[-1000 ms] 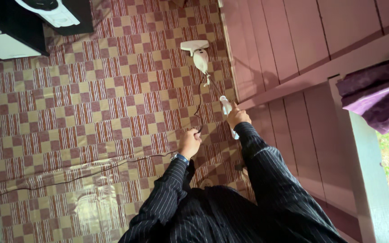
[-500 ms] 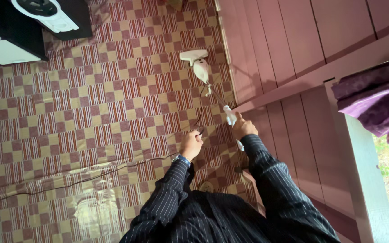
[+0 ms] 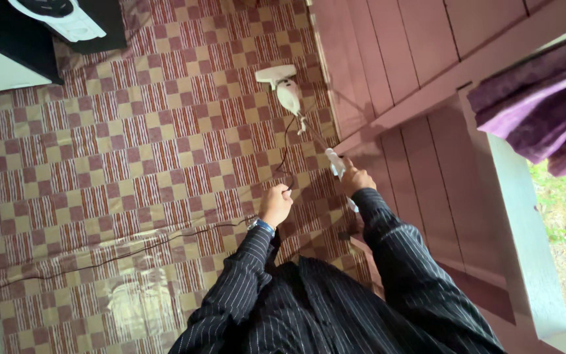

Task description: The person uses a handheld vacuum cleaner to clean a patterned tiled floor. They move the vacuum back and forth across the surface, covering the area near a pink wooden wall and a window.

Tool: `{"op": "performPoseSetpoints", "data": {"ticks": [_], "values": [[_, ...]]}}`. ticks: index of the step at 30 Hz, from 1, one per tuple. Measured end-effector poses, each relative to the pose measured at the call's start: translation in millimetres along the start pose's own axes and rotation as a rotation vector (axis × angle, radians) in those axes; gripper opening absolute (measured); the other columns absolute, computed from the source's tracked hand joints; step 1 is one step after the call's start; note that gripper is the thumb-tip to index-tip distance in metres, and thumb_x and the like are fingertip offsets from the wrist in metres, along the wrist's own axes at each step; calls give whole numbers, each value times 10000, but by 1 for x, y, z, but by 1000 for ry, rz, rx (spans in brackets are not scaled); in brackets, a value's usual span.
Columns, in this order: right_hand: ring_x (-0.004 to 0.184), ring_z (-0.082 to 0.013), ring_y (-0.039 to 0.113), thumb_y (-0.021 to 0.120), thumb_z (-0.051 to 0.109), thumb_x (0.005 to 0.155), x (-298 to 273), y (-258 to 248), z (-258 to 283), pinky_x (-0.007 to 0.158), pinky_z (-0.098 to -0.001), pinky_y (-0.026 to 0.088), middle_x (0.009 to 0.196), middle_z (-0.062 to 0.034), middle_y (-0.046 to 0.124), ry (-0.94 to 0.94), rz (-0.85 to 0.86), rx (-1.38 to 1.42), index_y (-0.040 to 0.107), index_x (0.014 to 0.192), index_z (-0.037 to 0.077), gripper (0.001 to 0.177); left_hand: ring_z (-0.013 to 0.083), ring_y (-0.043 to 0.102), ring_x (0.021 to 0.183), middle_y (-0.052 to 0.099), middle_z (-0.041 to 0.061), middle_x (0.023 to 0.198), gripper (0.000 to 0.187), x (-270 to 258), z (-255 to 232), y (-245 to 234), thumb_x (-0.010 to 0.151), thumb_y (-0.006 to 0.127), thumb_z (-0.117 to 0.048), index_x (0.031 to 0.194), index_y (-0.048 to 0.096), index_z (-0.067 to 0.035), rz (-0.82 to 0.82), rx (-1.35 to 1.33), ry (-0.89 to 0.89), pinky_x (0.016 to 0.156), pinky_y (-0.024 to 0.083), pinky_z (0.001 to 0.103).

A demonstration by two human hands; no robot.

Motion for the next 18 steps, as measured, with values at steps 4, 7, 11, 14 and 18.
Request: {"op": "performPoseSetpoints", "data": {"ticks": [4,7,11,14,18], "values": [[1040,-507,680,432,365,980,-37,25,-37,955,-590,530,1136,-279,704,-8,-27,-12,392,1556,374,577,361,730,765,732,166,791,170,-14,11,14,922,634,-212,885,723,-71,-14,-8,21,677,558,457],[1014,-518,683,438,360,976,-68,44,-61,944,-592,532,1112,-300,704,-16,-31,-12,393,1562,367,588,411,701,805,714,208,842,164,-27,18,24,904,655,-207,912,735,-64,-42,68,57,691,553,479],[1006,-528,675,429,364,970,-112,62,-83,941,-598,528,1089,-302,702,5,-12,6,403,1539,402,570,419,697,846,723,211,875,181,-50,21,42,902,654,-217,935,740,-62,-44,90,55,728,557,482],[984,-537,675,420,373,982,-148,69,-89,927,-612,528,1068,-298,708,-42,-50,35,410,1518,395,537,415,700,856,727,202,891,184,-69,21,52,900,646,-216,953,745,-71,-22,91,12,744,558,482],[940,-548,673,444,374,952,-185,80,-102,893,-624,527,1042,-308,696,-78,-67,19,362,1516,373,569,412,711,879,732,208,913,195,-90,16,64,938,625,-223,979,737,-69,38,95,7,773,567,477]]}}
Point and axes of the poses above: each hand's wrist, its own x-axis towards the middle knuckle, its own y-axis out of the palm, z = x × y, the point moved 10 cm from there along x, towards the middle knuckle
